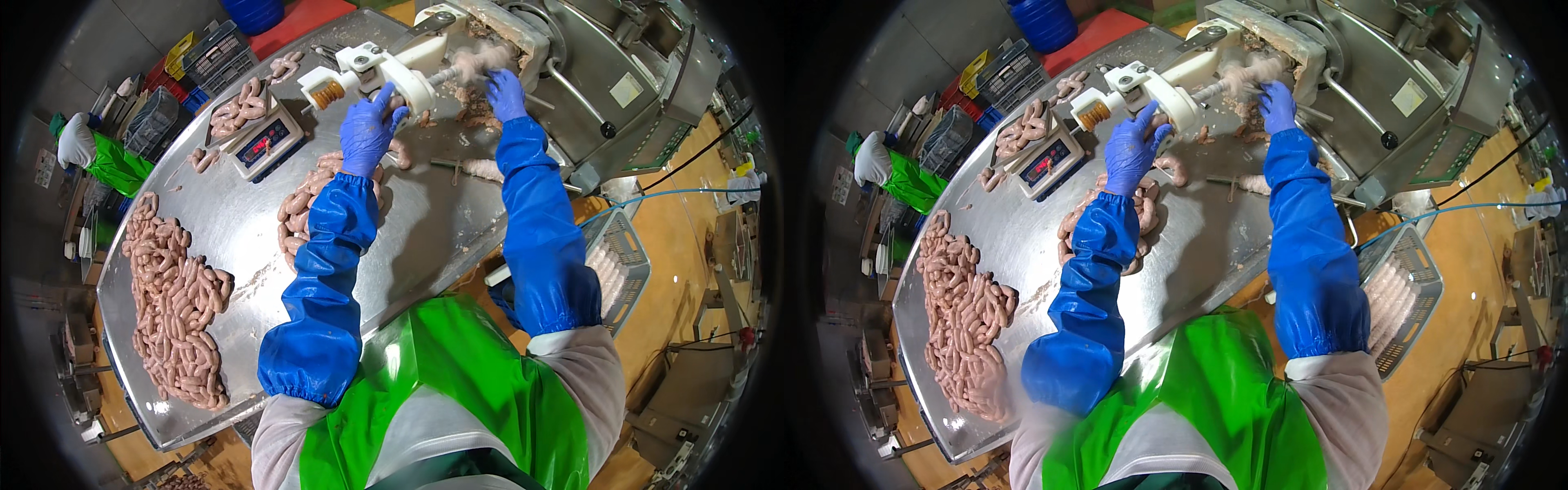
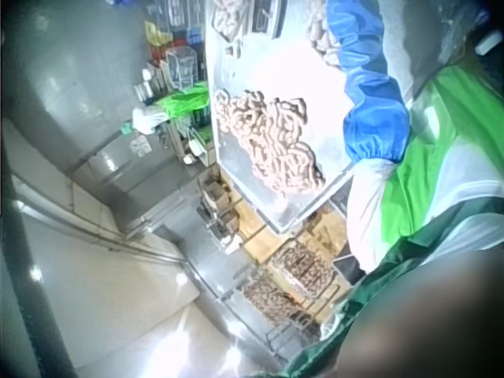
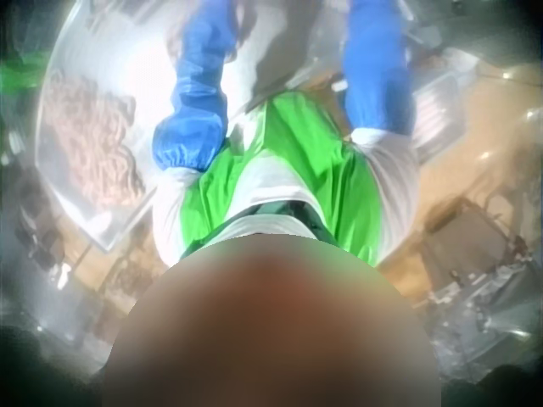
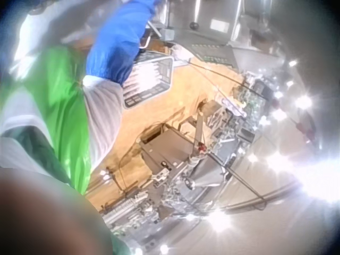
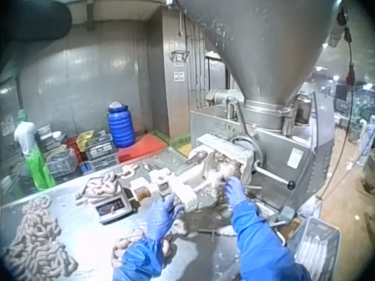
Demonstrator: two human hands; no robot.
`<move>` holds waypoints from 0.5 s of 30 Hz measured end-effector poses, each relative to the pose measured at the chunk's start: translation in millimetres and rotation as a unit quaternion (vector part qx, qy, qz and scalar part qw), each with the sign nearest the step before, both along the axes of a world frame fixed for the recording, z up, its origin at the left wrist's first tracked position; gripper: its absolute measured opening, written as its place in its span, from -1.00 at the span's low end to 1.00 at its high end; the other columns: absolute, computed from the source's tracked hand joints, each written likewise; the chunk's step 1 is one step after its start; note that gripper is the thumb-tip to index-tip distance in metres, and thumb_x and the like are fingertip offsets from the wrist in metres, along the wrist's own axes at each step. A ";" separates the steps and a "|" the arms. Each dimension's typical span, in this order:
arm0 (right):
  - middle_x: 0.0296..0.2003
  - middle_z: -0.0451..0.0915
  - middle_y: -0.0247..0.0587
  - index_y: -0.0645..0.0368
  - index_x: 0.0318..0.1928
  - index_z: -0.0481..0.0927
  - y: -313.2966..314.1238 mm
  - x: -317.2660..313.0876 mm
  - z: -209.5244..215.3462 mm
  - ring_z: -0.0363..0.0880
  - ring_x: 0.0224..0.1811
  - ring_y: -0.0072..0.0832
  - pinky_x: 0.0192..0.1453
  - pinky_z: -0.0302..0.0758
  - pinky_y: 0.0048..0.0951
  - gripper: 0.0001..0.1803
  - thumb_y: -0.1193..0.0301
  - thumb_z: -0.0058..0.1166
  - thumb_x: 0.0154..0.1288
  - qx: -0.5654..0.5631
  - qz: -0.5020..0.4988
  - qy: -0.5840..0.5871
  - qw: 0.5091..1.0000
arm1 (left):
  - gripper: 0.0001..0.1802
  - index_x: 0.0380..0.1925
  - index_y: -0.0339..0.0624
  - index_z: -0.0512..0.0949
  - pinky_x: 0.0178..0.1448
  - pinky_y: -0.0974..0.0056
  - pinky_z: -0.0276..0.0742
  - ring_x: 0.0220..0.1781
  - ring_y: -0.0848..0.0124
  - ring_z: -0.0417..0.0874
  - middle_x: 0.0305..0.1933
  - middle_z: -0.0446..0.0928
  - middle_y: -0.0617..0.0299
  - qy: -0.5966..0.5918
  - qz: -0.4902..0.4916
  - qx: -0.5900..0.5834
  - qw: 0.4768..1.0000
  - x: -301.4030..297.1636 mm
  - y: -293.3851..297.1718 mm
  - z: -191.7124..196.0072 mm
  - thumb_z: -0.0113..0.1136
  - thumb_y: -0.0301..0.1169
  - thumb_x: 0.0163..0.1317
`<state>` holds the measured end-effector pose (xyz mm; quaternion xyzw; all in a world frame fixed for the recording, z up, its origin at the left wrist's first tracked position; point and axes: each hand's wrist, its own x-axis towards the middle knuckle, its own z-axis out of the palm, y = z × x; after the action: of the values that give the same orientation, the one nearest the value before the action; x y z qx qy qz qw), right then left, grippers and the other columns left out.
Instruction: The person operates a sausage stuffer, guiding the casing as it fills with meat. They repeatedly pinch and twist the casing to form individual links, then place the finished sausages onto a metal table. The person also handles the stuffer nozzle and casing during setup.
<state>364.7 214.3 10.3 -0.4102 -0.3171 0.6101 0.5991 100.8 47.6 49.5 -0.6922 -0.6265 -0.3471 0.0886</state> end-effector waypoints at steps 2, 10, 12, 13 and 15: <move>0.02 0.56 -0.44 -0.01 0.09 0.51 -1.0 4.1 -2.8 0.49 0.01 -0.47 0.10 0.38 -0.23 -0.66 0.19 -0.15 0.42 0.023 0.022 -0.048 0.998 | -0.43 0.17 0.12 0.52 -0.26 0.01 0.51 -0.32 -0.01 0.60 -0.38 0.57 -0.05 0.022 -0.007 0.018 1.000 0.2 0.5 -1.8 0.26 0.03 0.18; -0.09 0.61 -0.41 -0.12 0.03 0.56 -68.8 -95.3 -17.7 0.56 -0.08 -0.45 0.01 0.51 -0.26 -0.69 0.09 -0.05 0.41 -0.042 0.206 0.121 0.970 | -0.47 0.15 -0.07 0.53 -0.04 0.16 0.55 -0.13 0.20 0.69 -0.17 0.68 0.04 -0.217 -0.114 -0.107 0.964 -22.3 -5.5 -2.3 0.21 -0.04 0.26; -0.12 0.61 -0.40 -0.14 0.01 0.58 -72.7 -115.9 -12.4 0.58 -0.14 -0.46 -0.11 0.55 -0.31 -0.71 0.09 -0.01 0.40 -0.086 0.175 0.135 0.972 | -0.53 0.09 -0.13 0.59 0.06 0.28 0.52 -0.03 0.39 0.67 -0.06 0.68 0.06 -0.275 -0.113 -0.195 0.934 -49.9 -18.3 6.2 0.18 -0.07 0.31; -0.14 0.62 -0.39 -0.14 0.00 0.58 -73.0 -120.8 -9.7 0.58 -0.17 -0.48 -0.16 0.56 -0.34 -0.72 0.10 0.00 0.39 -0.104 0.146 0.121 0.976 | -0.55 0.05 -0.17 0.60 0.04 0.28 0.53 -0.08 0.41 0.67 -0.09 0.68 0.08 -0.271 -0.143 -0.259 0.916 -70.6 -28.7 12.5 0.18 -0.10 0.31; -0.19 0.62 -0.41 -0.16 -0.04 0.60 -73.1 -117.4 -6.8 0.57 -0.20 -0.51 -0.21 0.55 -0.40 -0.73 0.09 0.04 0.36 -0.115 0.132 0.105 0.979 | -0.60 -0.05 -0.25 0.65 -0.04 0.25 0.55 -0.19 0.40 0.67 -0.20 0.70 0.11 -0.187 -0.113 -0.324 0.921 -112.1 -56.6 21.4 0.17 -0.16 0.30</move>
<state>247.3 141.2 3.5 -0.3646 -0.2313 0.7562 0.4916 -11.3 -8.9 70.9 -0.6720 -0.6272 -0.2561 -0.2990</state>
